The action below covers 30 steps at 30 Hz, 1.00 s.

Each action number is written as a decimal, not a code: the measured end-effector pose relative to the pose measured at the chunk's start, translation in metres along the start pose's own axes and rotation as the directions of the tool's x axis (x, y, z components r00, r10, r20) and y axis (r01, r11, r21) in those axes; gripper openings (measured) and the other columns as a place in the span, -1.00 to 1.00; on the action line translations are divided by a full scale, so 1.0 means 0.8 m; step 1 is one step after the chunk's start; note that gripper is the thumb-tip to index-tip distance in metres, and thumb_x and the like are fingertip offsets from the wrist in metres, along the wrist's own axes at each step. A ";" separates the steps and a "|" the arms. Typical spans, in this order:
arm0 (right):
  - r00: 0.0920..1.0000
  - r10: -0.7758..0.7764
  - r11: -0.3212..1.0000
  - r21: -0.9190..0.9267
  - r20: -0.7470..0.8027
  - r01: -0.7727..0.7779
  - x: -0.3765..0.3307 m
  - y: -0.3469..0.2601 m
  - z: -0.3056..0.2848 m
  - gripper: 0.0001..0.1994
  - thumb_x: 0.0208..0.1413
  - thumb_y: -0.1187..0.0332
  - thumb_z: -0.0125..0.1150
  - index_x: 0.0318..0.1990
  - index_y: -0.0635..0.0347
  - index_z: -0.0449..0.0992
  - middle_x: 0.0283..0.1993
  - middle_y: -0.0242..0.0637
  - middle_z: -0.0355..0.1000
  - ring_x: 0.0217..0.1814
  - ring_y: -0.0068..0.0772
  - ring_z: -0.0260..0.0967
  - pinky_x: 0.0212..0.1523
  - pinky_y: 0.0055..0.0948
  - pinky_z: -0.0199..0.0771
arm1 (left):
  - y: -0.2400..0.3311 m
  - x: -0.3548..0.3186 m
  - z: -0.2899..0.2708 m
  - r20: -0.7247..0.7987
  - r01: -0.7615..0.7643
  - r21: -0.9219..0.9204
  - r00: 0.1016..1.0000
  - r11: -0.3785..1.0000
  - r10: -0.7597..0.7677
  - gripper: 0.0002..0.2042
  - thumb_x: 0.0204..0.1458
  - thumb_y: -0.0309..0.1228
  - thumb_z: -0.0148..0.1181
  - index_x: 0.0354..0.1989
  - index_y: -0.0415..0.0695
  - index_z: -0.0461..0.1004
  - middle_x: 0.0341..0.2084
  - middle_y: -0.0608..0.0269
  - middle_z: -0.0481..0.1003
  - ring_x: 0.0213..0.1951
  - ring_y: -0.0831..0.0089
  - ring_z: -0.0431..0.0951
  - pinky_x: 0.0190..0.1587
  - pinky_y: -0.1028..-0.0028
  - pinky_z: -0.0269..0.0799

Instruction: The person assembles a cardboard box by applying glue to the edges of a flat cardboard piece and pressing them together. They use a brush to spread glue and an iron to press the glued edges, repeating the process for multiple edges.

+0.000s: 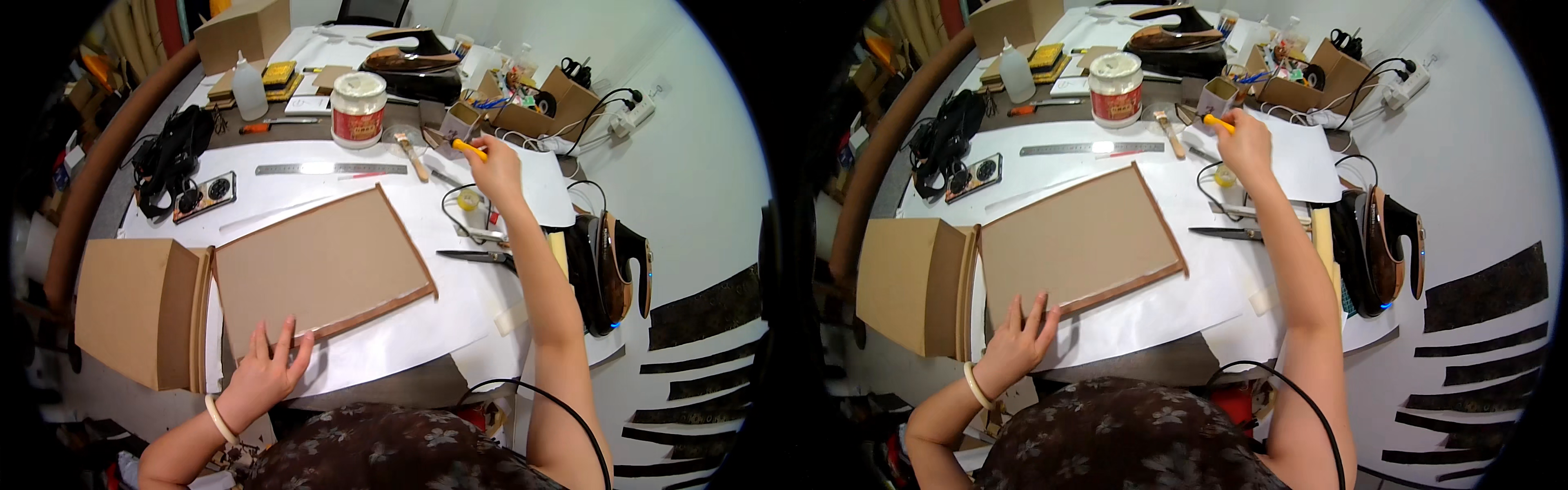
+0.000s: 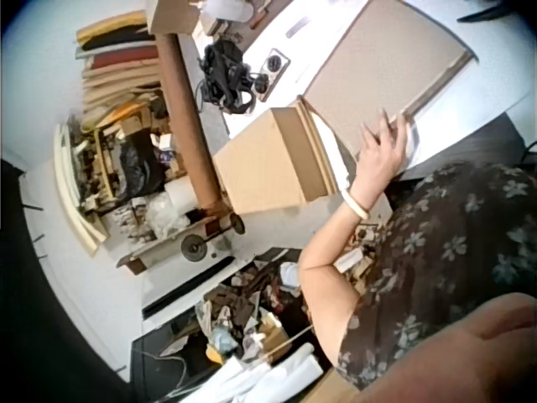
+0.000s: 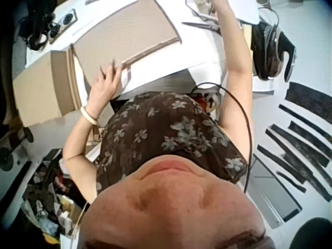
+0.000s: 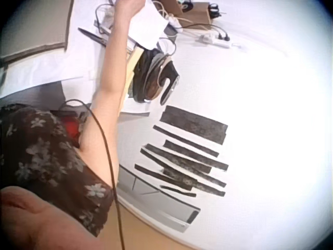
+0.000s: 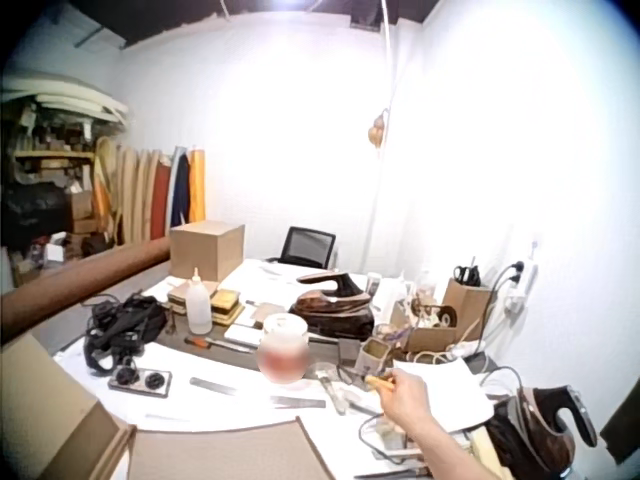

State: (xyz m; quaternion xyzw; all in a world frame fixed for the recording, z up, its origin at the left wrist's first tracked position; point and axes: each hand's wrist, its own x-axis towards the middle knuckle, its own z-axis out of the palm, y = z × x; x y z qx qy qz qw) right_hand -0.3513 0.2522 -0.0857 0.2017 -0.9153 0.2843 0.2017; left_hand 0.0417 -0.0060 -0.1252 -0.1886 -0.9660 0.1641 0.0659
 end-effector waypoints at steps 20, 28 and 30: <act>0.981 0.174 0.928 -0.348 0.086 -0.134 0.164 0.031 0.028 -0.63 -0.10 0.17 0.37 -0.20 0.26 0.62 -0.15 0.02 0.57 -0.05 0.01 0.55 -0.07 -0.14 0.56 | 0.043 0.089 0.012 -0.117 0.161 -0.856 0.865 0.491 -0.488 -0.96 0.11 -0.55 0.10 -0.30 -0.23 0.39 -0.47 0.04 0.44 -0.45 0.15 0.49 -0.40 0.27 0.37; 0.782 -0.584 0.803 0.015 0.218 0.596 0.021 -0.097 0.119 -0.86 -0.06 0.34 0.31 -0.38 0.19 0.54 -0.26 -0.14 0.46 -0.10 -0.05 0.40 -0.05 -0.12 0.40 | 0.065 0.037 0.042 0.258 0.259 -0.961 0.731 -0.093 -0.631 -0.75 0.25 -0.38 0.09 -0.47 -0.24 0.38 -0.79 0.36 0.28 -0.67 0.66 0.28 -0.61 0.54 0.11; 0.644 -0.652 0.757 0.305 0.400 0.577 -0.009 -0.102 0.160 -0.82 -0.02 0.30 0.31 -0.38 0.22 0.53 -0.27 -0.12 0.47 -0.10 -0.01 0.41 -0.08 -0.14 0.42 | 0.072 0.043 0.033 0.504 0.293 -0.829 0.760 -0.476 -0.410 -0.84 0.26 -0.40 0.07 -0.31 -0.23 0.44 -0.51 0.31 0.49 -0.46 0.59 0.50 -0.42 0.55 0.44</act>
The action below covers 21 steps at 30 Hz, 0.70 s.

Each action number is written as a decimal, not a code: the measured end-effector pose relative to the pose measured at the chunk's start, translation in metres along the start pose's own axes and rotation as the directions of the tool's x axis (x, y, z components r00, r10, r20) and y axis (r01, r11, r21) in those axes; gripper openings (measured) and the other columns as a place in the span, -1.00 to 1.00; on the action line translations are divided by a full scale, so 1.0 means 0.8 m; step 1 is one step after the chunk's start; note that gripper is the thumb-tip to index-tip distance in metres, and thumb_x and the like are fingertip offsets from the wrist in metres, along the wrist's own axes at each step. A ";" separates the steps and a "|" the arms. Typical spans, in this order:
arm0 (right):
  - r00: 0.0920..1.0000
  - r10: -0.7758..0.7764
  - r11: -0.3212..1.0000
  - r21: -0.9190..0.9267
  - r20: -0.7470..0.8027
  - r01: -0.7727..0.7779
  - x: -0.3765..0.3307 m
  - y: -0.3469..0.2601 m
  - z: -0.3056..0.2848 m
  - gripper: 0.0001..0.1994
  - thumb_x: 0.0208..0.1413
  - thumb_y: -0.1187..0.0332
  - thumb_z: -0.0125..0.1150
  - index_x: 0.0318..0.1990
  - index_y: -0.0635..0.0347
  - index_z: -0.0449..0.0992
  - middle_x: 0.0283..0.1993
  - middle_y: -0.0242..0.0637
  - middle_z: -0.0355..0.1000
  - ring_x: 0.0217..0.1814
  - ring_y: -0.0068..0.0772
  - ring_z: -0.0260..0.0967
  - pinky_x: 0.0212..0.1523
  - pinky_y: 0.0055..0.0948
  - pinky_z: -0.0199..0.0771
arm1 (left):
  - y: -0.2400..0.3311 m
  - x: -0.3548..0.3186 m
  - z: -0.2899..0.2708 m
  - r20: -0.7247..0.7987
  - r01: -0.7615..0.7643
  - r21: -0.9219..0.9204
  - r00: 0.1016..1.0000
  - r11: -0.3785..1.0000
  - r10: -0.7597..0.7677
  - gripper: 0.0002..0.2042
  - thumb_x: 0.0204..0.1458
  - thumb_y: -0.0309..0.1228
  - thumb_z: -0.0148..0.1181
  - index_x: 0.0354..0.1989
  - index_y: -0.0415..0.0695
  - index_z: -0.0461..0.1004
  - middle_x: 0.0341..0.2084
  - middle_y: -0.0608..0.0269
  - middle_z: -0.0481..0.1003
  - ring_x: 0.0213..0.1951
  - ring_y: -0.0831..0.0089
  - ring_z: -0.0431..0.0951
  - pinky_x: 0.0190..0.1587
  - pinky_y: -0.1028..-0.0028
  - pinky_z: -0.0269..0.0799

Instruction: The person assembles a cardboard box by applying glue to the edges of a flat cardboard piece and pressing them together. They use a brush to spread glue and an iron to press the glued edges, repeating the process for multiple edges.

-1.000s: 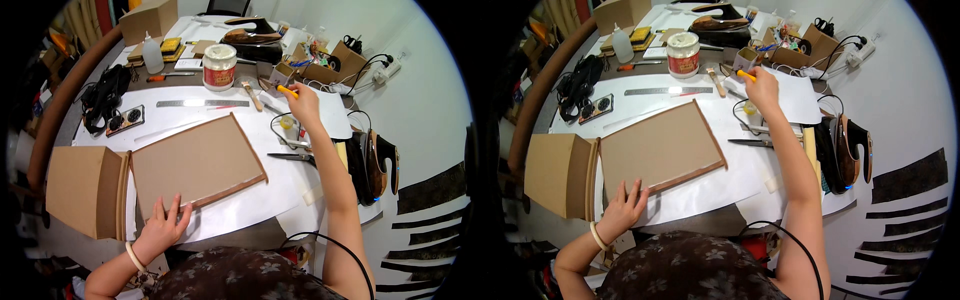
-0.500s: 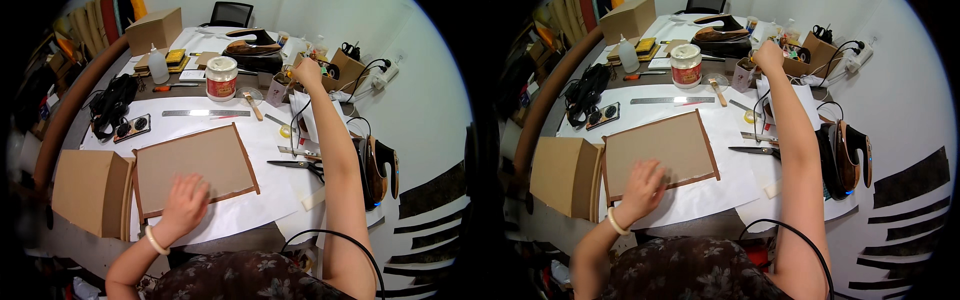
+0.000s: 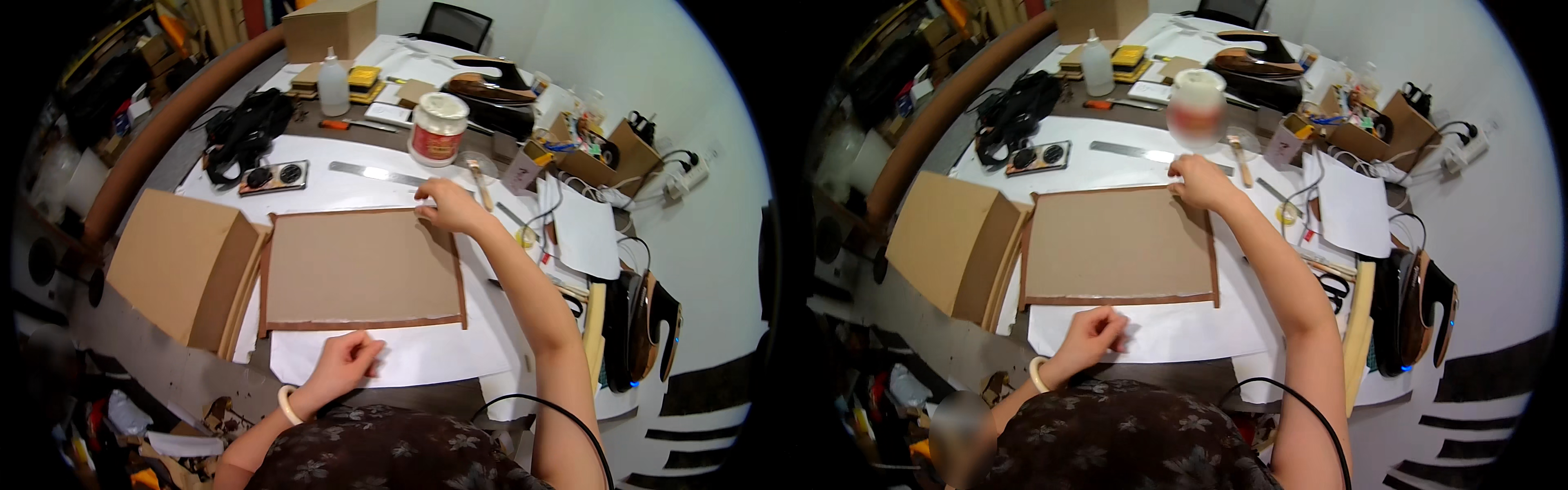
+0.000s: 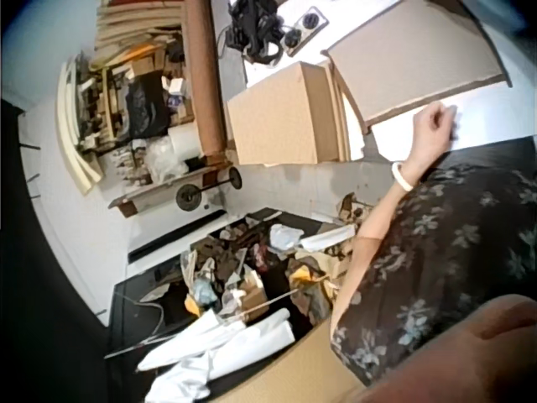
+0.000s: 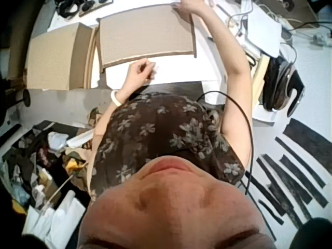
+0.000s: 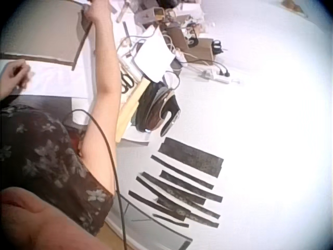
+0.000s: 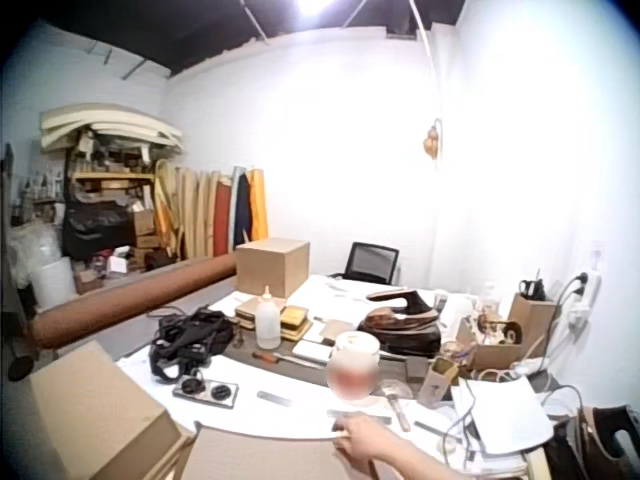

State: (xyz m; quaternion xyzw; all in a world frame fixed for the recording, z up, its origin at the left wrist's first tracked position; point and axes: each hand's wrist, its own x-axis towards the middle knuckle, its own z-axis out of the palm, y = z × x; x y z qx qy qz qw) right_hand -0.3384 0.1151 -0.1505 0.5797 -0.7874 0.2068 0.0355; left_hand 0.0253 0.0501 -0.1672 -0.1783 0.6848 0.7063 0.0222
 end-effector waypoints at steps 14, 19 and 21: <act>0.957 0.047 0.991 0.103 0.286 -0.080 0.001 -0.030 -0.021 -0.71 0.10 0.19 0.21 -0.42 0.28 0.59 -0.42 -0.03 0.52 -0.41 -0.06 0.44 -0.33 -0.22 0.42 | -0.020 0.005 0.010 0.160 0.150 -0.832 0.987 0.535 -0.027 -0.78 0.22 -0.47 0.09 -0.03 -0.30 0.35 0.08 -0.02 0.38 0.17 0.29 0.41 0.28 0.40 0.31; 0.966 0.188 0.824 0.507 0.179 -0.254 -0.054 -0.069 -0.122 -0.82 0.20 0.35 0.17 -0.37 0.29 0.48 -0.46 -0.54 0.34 -0.35 -0.71 0.24 -0.35 -0.61 0.27 | -0.019 -0.005 0.003 0.359 0.243 -0.659 0.933 0.712 0.014 -0.75 0.28 -0.35 0.03 -0.06 -0.30 0.45 -0.05 0.06 0.51 0.02 0.37 0.54 0.16 0.44 0.44; 0.970 0.231 0.729 0.645 0.082 -0.228 -0.074 -0.078 -0.162 -0.86 0.25 0.38 0.13 -0.35 0.21 0.47 -0.44 -0.61 0.33 -0.36 -0.80 0.21 -0.33 -0.71 0.19 | -0.023 -0.005 0.000 0.378 0.223 -0.533 0.926 0.816 -0.007 -0.61 0.22 -0.21 0.15 0.01 -0.31 0.36 -0.09 0.04 0.51 -0.05 0.41 0.56 0.08 0.47 0.47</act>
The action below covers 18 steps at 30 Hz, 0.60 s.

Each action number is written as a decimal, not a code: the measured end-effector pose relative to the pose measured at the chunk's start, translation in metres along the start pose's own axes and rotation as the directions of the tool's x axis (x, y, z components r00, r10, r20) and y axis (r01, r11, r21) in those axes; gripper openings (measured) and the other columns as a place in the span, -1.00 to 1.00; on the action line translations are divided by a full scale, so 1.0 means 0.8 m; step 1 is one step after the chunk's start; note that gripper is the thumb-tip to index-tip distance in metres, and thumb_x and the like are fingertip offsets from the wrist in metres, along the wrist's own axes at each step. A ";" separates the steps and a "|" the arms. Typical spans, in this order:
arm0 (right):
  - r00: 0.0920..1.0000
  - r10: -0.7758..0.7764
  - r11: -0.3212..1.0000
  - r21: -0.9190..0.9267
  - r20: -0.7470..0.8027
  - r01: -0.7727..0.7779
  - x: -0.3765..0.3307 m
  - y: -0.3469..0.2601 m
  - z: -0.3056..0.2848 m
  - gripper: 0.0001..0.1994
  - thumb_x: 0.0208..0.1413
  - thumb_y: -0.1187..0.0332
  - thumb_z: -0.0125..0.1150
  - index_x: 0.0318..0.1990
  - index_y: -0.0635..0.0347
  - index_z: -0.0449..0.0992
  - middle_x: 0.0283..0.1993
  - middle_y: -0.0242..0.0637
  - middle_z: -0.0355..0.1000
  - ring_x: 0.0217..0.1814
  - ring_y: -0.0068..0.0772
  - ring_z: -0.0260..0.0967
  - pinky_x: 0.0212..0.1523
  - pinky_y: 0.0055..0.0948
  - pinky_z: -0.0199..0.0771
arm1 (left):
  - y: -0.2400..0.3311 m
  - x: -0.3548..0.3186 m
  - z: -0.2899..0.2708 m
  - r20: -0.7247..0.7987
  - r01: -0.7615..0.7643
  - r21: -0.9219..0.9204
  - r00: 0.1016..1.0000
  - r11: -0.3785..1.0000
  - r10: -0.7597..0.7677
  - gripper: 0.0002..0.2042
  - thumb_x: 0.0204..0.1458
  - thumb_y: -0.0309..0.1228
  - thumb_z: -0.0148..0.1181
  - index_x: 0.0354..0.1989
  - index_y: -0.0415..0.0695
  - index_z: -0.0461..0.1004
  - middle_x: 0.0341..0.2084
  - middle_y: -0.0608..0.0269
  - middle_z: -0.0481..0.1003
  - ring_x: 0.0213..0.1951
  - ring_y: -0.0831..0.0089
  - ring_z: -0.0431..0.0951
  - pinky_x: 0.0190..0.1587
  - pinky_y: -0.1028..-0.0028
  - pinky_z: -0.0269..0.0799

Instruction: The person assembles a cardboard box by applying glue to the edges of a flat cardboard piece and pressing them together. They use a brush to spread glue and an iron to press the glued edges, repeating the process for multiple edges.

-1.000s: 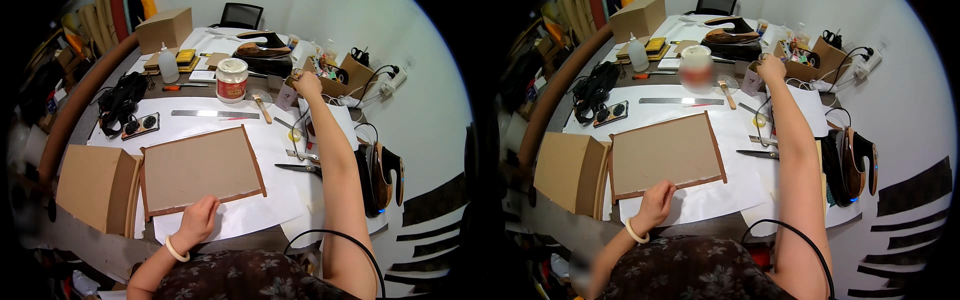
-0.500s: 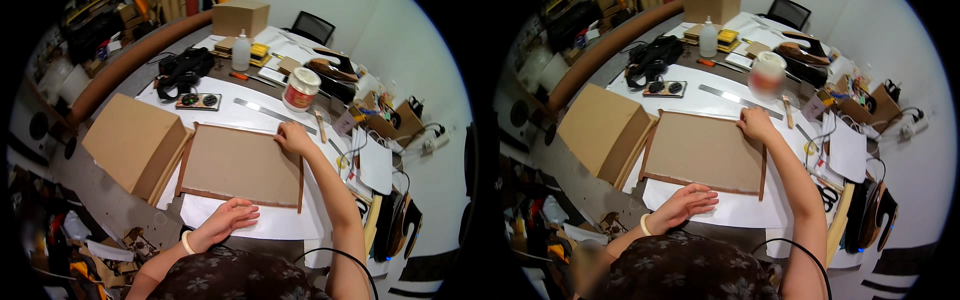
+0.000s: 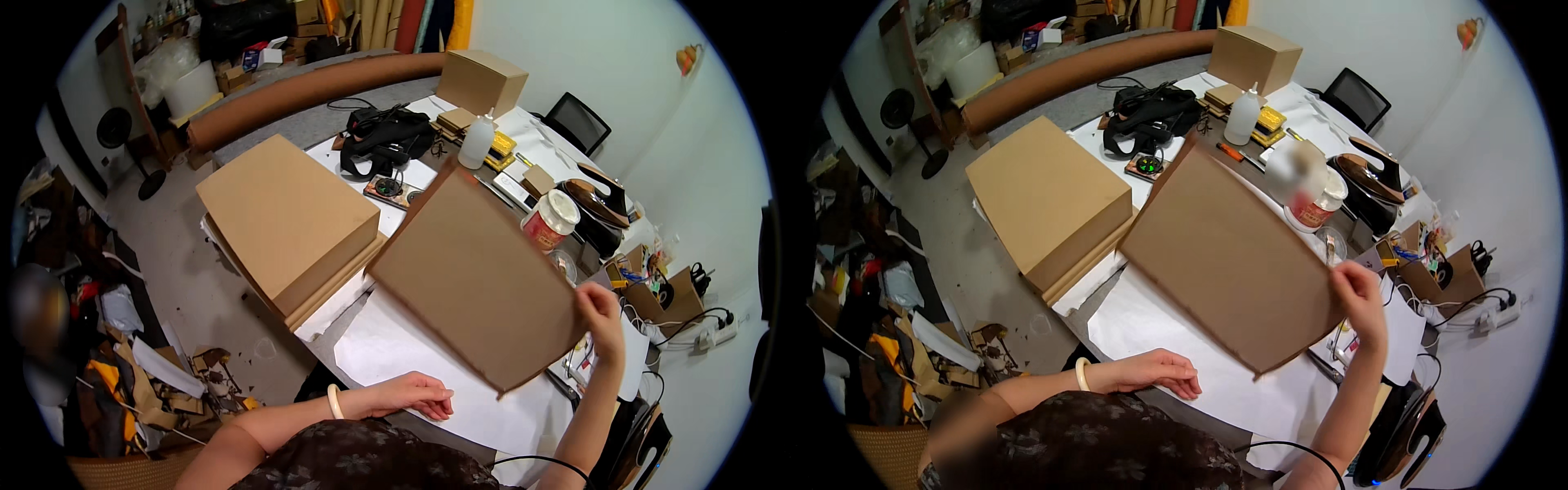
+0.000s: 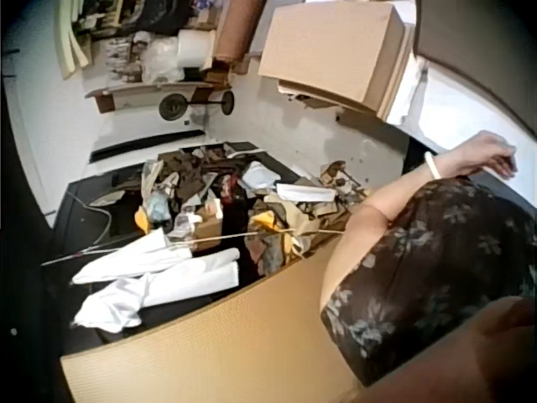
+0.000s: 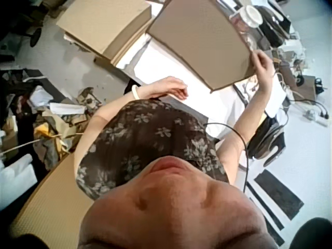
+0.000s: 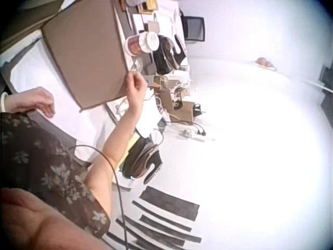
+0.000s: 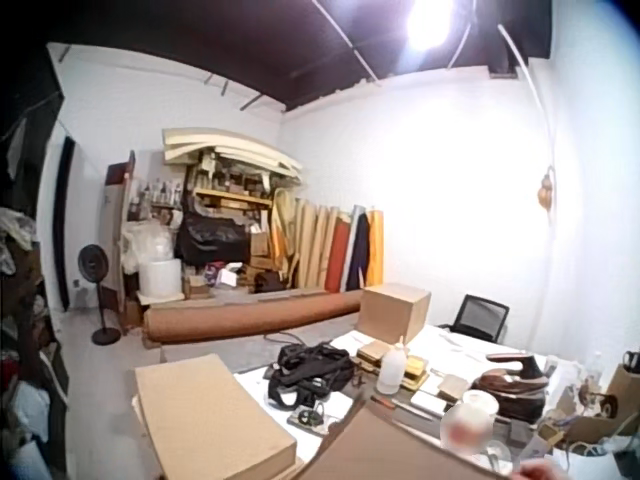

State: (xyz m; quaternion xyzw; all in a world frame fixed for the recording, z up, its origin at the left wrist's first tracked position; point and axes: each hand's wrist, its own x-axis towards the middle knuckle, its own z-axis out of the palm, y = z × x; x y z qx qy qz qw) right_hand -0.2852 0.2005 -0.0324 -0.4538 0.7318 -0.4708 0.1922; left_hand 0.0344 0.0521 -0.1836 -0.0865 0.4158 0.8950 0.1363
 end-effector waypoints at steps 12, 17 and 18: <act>0.936 -0.325 0.935 0.104 -0.135 0.340 0.071 -0.056 0.030 -0.64 0.37 0.20 -0.02 0.00 0.35 0.54 -0.11 -0.25 0.56 0.00 -0.46 0.47 0.12 -0.41 0.38 | 0.074 -0.052 0.025 -0.213 -0.575 0.593 0.564 0.564 0.798 -0.70 0.17 -0.53 0.14 0.08 -0.26 0.44 -0.06 0.16 0.51 0.03 0.38 0.48 0.10 0.42 0.38; 0.797 -0.113 0.993 -0.080 -0.594 0.081 0.119 0.066 -0.038 -0.75 0.30 0.29 0.06 -0.08 0.28 0.55 -0.22 -0.29 0.57 -0.17 -0.45 0.50 -0.14 -0.43 0.50 | 0.112 -0.089 -0.008 -0.719 -0.796 0.059 0.385 0.603 0.579 -0.69 0.16 -0.52 0.14 0.08 -0.24 0.40 -0.03 0.19 0.48 0.01 0.35 0.51 0.07 0.33 0.47; 0.809 -0.028 0.984 -0.161 -0.588 -0.082 0.123 0.102 -0.038 -0.77 0.25 0.29 0.14 -0.12 0.28 0.55 -0.24 -0.23 0.57 -0.20 -0.36 0.53 -0.18 -0.37 0.52 | 0.110 -0.098 -0.034 -0.748 -0.778 0.039 0.394 0.628 0.534 -0.67 0.19 -0.45 0.13 0.11 -0.23 0.37 0.01 0.18 0.46 0.03 0.33 0.50 0.09 0.31 0.47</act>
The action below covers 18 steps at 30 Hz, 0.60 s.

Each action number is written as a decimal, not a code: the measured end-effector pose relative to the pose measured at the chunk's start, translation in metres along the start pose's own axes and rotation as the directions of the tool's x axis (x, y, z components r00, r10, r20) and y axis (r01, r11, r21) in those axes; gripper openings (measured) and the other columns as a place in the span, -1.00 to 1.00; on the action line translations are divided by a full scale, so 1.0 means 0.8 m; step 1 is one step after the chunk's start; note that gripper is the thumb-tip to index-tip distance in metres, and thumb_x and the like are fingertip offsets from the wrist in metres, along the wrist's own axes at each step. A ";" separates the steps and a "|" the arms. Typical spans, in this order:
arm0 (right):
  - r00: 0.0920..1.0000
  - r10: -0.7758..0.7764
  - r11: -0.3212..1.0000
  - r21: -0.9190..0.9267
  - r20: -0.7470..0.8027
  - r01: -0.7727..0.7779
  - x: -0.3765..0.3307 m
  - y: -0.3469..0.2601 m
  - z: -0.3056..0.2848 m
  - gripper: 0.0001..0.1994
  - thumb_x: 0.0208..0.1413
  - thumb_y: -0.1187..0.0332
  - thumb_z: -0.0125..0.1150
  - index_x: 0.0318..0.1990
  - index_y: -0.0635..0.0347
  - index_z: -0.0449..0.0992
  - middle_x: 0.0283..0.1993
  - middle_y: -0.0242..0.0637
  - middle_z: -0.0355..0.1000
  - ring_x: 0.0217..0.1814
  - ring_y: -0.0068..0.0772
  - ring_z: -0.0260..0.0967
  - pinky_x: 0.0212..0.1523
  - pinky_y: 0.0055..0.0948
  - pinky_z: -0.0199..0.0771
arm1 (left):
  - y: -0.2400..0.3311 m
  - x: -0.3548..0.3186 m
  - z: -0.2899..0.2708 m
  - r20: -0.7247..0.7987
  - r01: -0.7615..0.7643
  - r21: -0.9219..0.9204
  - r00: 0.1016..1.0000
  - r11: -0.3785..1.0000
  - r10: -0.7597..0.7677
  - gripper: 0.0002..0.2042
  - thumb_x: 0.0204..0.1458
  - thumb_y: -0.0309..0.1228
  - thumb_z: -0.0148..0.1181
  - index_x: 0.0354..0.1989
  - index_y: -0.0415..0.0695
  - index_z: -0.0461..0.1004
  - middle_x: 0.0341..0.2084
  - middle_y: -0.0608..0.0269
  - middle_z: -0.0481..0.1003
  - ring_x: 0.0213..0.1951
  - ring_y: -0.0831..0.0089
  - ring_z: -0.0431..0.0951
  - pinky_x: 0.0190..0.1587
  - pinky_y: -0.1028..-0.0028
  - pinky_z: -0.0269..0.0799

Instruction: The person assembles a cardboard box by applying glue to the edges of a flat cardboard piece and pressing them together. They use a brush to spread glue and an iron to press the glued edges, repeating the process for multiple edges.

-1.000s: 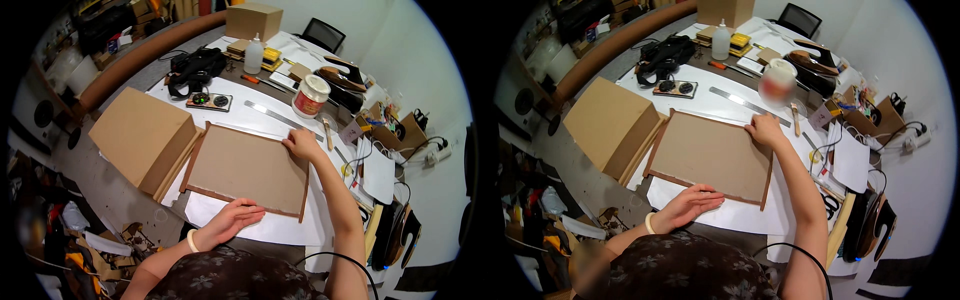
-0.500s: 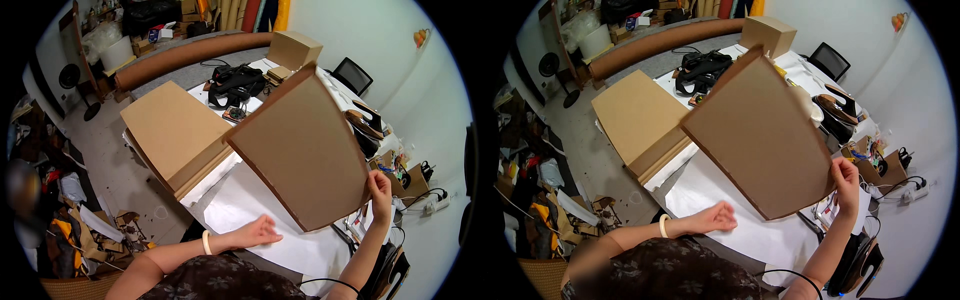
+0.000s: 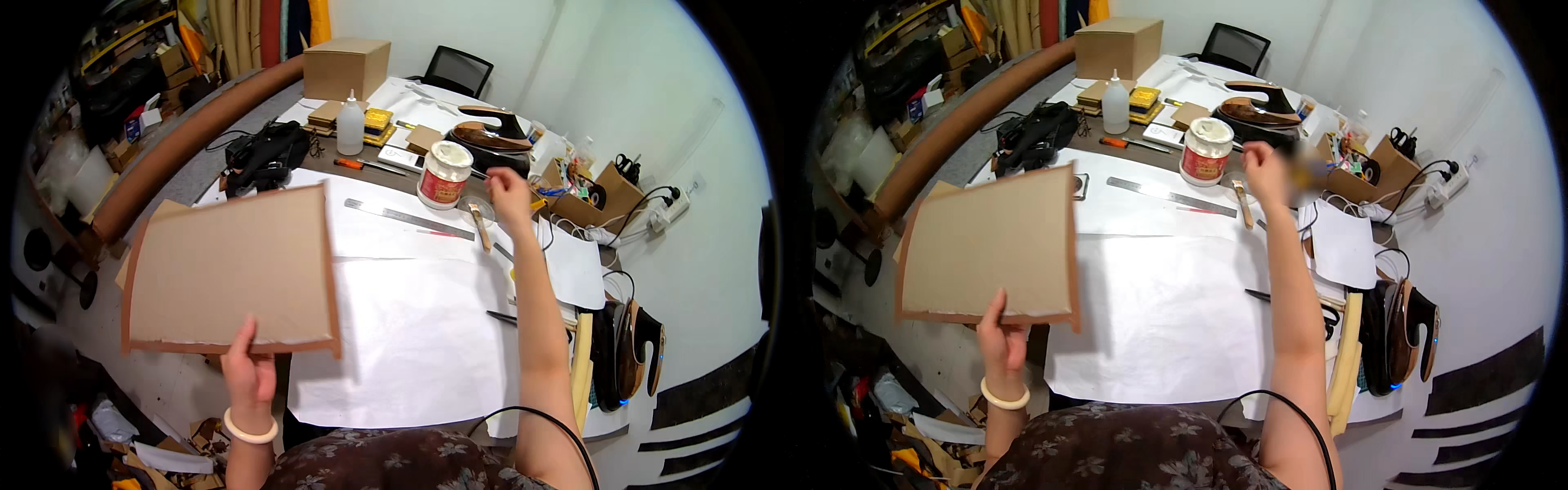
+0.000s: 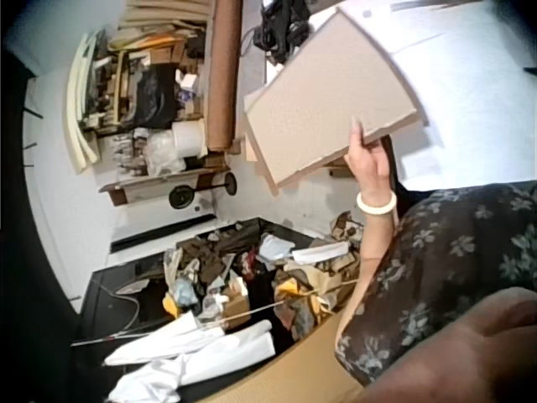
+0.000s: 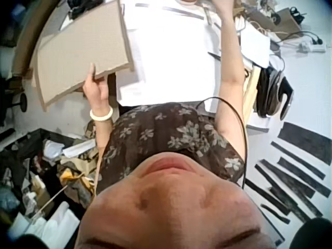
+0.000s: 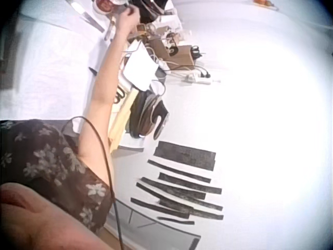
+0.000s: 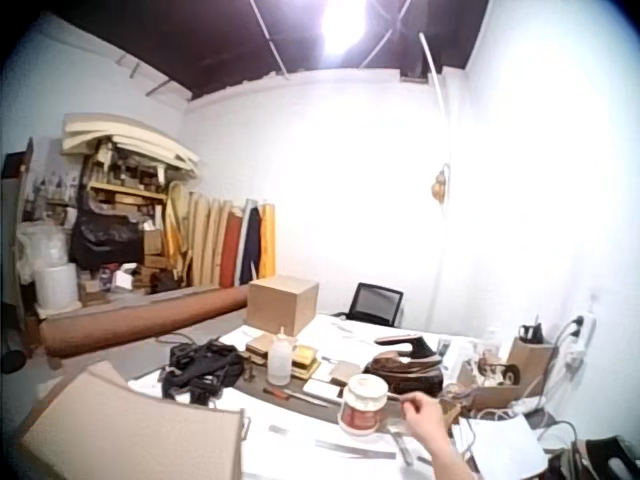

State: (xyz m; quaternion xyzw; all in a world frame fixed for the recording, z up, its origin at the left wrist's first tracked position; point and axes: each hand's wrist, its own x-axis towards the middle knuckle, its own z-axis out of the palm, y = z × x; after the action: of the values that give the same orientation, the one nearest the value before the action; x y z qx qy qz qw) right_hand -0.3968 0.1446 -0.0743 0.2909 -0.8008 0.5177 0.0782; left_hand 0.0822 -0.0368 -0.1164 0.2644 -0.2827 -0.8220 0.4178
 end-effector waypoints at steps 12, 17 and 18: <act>0.989 0.122 0.687 -0.712 -0.082 -0.143 -0.074 0.115 0.019 -0.73 0.12 0.24 0.15 -0.33 0.33 0.56 -0.30 0.11 0.55 -0.21 0.16 0.52 -0.15 -0.05 0.52 | -0.029 -0.011 -0.026 0.162 0.138 0.054 0.976 0.989 -0.145 -0.61 0.23 -0.23 0.04 0.13 -0.21 0.35 0.01 0.11 0.49 -0.01 0.25 0.56 -0.02 0.20 0.56; 0.922 -0.166 0.955 -0.288 -0.349 0.062 -0.041 0.061 -0.004 -0.79 0.12 0.29 0.24 -0.25 0.27 0.62 -0.51 -0.12 0.53 -0.47 -0.25 0.53 -0.39 -0.31 0.48 | -0.044 -0.017 -0.005 0.378 0.168 0.289 0.885 0.943 -0.273 -0.55 0.25 -0.21 -0.05 0.16 -0.30 0.35 -0.01 -0.11 0.51 -0.05 0.15 0.59 -0.01 0.16 0.54; 0.918 -0.139 0.986 -0.135 -0.371 0.094 -0.031 0.030 -0.013 -0.81 0.11 0.31 0.28 -0.25 0.25 0.64 -0.57 -0.23 0.51 -0.55 -0.44 0.50 -0.45 -0.41 0.45 | -0.044 -0.017 0.002 0.398 0.185 0.343 0.859 0.921 -0.321 -0.53 0.26 -0.20 -0.06 0.18 -0.32 0.34 -0.01 -0.13 0.50 -0.06 0.14 0.59 -0.01 0.16 0.53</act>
State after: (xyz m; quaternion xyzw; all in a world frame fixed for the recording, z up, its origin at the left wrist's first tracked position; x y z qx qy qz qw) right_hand -0.3911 0.1703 -0.0991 0.2277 -0.7801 0.5119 0.2785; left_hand 0.0697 -0.0078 -0.1367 0.1625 -0.4516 -0.8576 0.1847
